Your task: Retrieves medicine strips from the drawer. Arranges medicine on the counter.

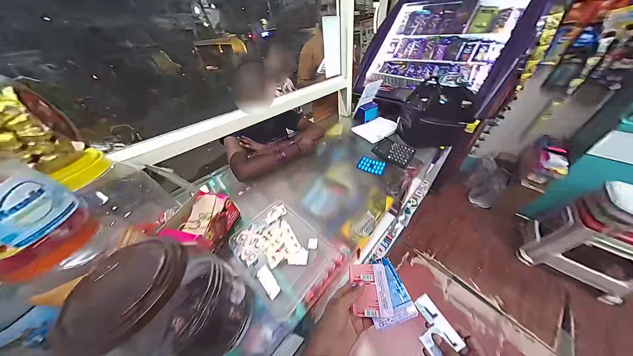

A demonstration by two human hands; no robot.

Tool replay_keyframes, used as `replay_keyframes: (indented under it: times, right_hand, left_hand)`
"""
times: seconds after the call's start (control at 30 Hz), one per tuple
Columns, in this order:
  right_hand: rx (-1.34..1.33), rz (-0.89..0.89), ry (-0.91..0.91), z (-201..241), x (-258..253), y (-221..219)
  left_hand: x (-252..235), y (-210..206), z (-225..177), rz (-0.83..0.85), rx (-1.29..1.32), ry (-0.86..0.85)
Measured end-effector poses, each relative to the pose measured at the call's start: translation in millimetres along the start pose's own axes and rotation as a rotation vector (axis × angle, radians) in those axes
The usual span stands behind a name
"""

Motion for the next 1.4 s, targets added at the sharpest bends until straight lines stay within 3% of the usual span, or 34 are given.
replay_keyframes:
  times: [0.17,0.3,0.4,0.57,0.67,0.77,0.9,1.0,1.13,1.23,1.3,1.4]
  right_hand:
    - [0.266,0.279,0.225,84.7,-146.3,-78.8]
    - [0.466,0.58,0.675,122.3,-239.2,-162.6]
    - [0.777,0.784,1.005,141.3,-279.5,-229.4]
    - [1.082,1.08,1.137,124.8,-345.0,-311.4]
    - [1.266,1.271,1.024,100.6,-378.0,-340.7]
    - [1.333,1.441,0.873,93.4,-394.2,-350.6]
    - [0.998,1.597,0.72,112.7,-374.4,-338.1]
    - [0.878,1.815,0.618,107.5,-352.6,-334.6]
    - [0.858,1.763,0.614,109.2,-361.2,-345.6]
    - [0.759,1.7,0.771,112.8,-367.2,-351.5]
    - [0.692,1.679,1.034,113.6,-365.8,-350.5]
    - [0.65,1.546,1.298,123.0,-366.3,-352.8]
  left_hand:
    - [-47.4,-1.4,-56.6,-0.236,0.068,-0.168]
    - [-83.6,6.5,-75.1,-0.313,0.222,-0.269]
    - [-102.9,3.4,-92.8,-0.353,0.265,-0.334]
    - [-126.9,-0.8,-107.4,-0.506,0.348,-0.405]
    - [-145.6,-1.7,-116.8,-0.577,0.371,-0.434]
    - [-160.8,-2.0,-126.2,-0.646,0.358,-0.481]
    - [-172.0,-17.9,-144.4,-0.715,0.381,-0.548]
    - [-182.7,-29.5,-161.4,-0.635,0.414,-0.546]
    - [-193.3,-33.8,-176.9,-0.526,0.402,-0.547]
    - [-190.6,-26.2,-180.3,-0.547,0.406,-0.526]
    - [-190.1,-20.9,-180.4,-0.545,0.417,-0.511]
    - [-173.0,-9.2,-186.3,-0.732,0.404,-0.578]
Point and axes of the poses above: each hand's wrist, its own x-axis away from the middle knuckle, its own y-axis out of the back of the hand, z = x × y, the point moved 7 cm from there along -x, towards the middle knuckle, and after that the axes turned 7 degrees about -x, right-handed, at the moved point
